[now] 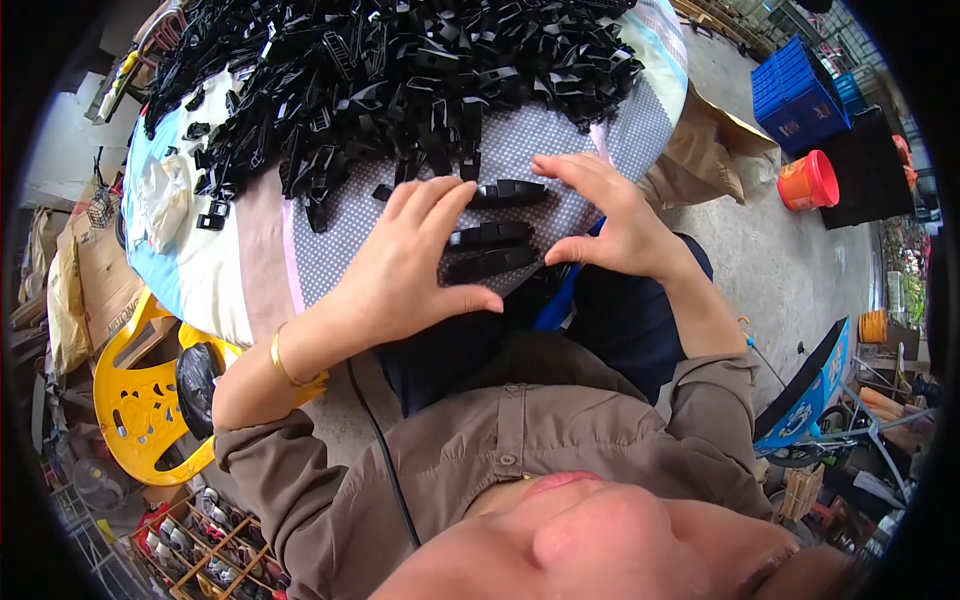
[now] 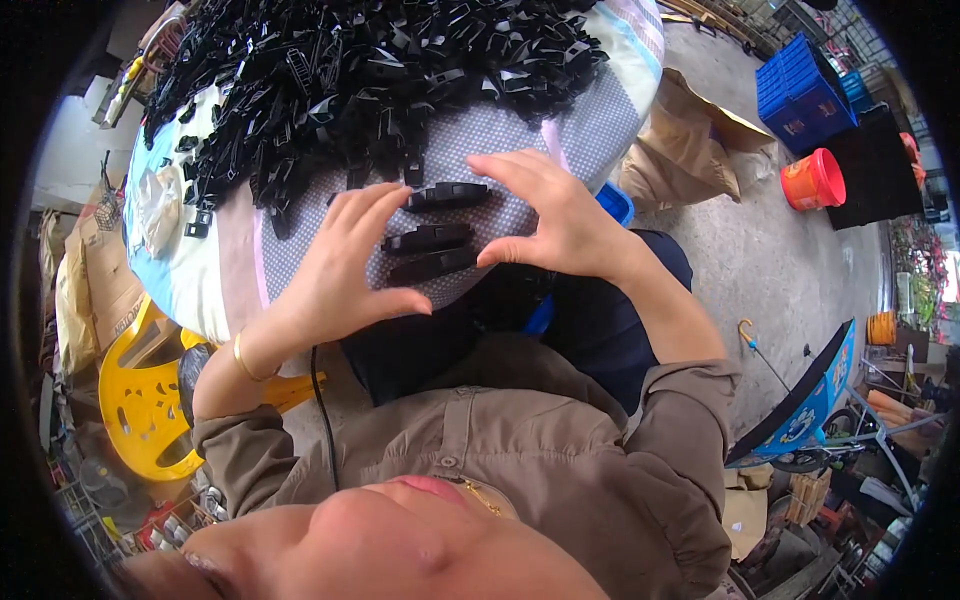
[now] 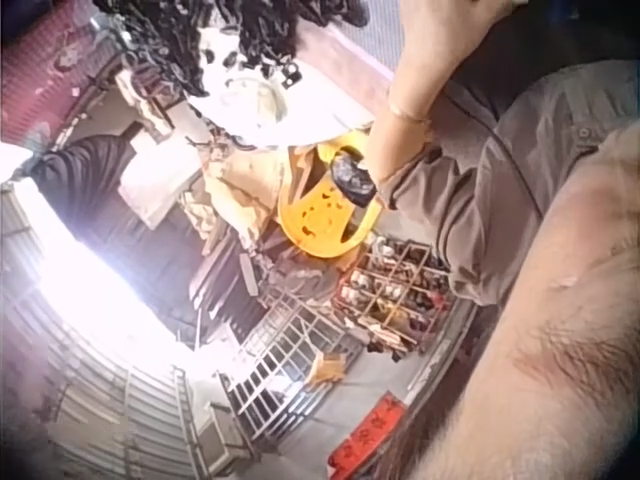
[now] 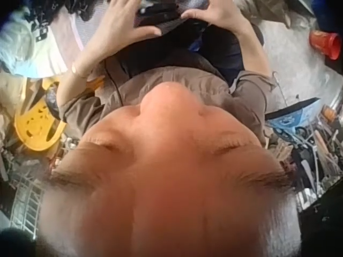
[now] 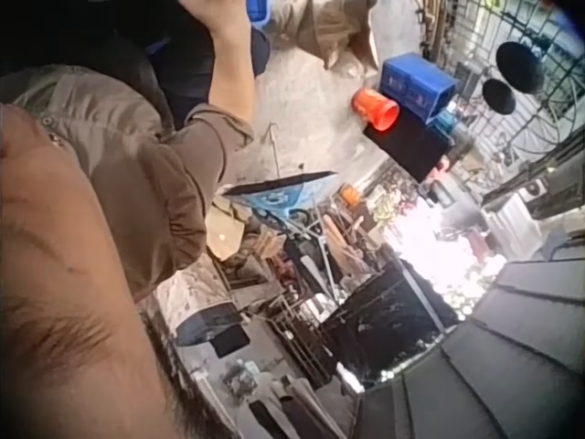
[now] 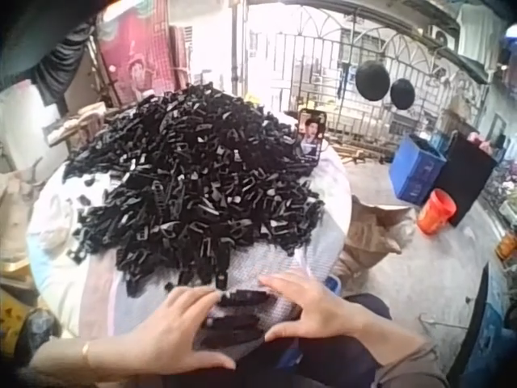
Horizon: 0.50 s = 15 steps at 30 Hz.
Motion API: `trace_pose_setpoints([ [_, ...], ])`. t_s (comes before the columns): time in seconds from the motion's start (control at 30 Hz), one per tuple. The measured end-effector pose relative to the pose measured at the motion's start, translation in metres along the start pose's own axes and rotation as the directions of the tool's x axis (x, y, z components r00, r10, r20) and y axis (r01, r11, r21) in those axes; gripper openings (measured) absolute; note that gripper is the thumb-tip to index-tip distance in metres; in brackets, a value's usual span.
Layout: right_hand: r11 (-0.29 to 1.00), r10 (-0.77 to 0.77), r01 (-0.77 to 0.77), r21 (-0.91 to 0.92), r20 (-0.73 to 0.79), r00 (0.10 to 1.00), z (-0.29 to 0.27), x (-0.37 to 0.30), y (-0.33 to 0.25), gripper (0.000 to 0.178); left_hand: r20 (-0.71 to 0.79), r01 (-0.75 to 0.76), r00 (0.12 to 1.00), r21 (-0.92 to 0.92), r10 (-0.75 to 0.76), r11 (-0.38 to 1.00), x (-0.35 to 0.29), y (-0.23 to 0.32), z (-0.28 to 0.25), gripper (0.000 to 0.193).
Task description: The recorder is seen assembling small black plastic components while sitting at a table.
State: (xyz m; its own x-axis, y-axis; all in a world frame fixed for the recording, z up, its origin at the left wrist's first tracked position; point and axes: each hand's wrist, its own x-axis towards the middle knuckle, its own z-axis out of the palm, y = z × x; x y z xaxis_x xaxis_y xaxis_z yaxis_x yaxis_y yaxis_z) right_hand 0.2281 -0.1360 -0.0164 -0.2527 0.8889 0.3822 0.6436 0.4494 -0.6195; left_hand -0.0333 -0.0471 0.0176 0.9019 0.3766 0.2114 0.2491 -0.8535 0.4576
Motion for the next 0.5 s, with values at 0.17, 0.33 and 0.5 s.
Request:
trace_pose_setpoints([
  [0.17, 0.996, -0.050, 0.049, -0.078, -0.009, 0.999, 0.012, 0.001, -0.012, 0.095, -0.041, 0.031, 0.999, 0.147, -0.026, 0.989, 0.000, 0.001, 0.027, 0.094],
  [0.33, 0.993, 0.000, -0.002, -0.115, -0.017, 1.000, 0.015, 0.003, -0.012, 0.094, -0.048, 0.078, 0.996, 0.046, -0.076, 0.996, 0.008, -0.005, 0.029, 0.078],
  [0.5, 0.998, 0.065, -0.065, 0.008, -0.053, 0.996, 0.000, 0.002, 0.003, 0.044, -0.056, 0.061, 0.997, 0.024, -0.060, 0.998, 0.011, -0.003, 0.028, 0.075],
])
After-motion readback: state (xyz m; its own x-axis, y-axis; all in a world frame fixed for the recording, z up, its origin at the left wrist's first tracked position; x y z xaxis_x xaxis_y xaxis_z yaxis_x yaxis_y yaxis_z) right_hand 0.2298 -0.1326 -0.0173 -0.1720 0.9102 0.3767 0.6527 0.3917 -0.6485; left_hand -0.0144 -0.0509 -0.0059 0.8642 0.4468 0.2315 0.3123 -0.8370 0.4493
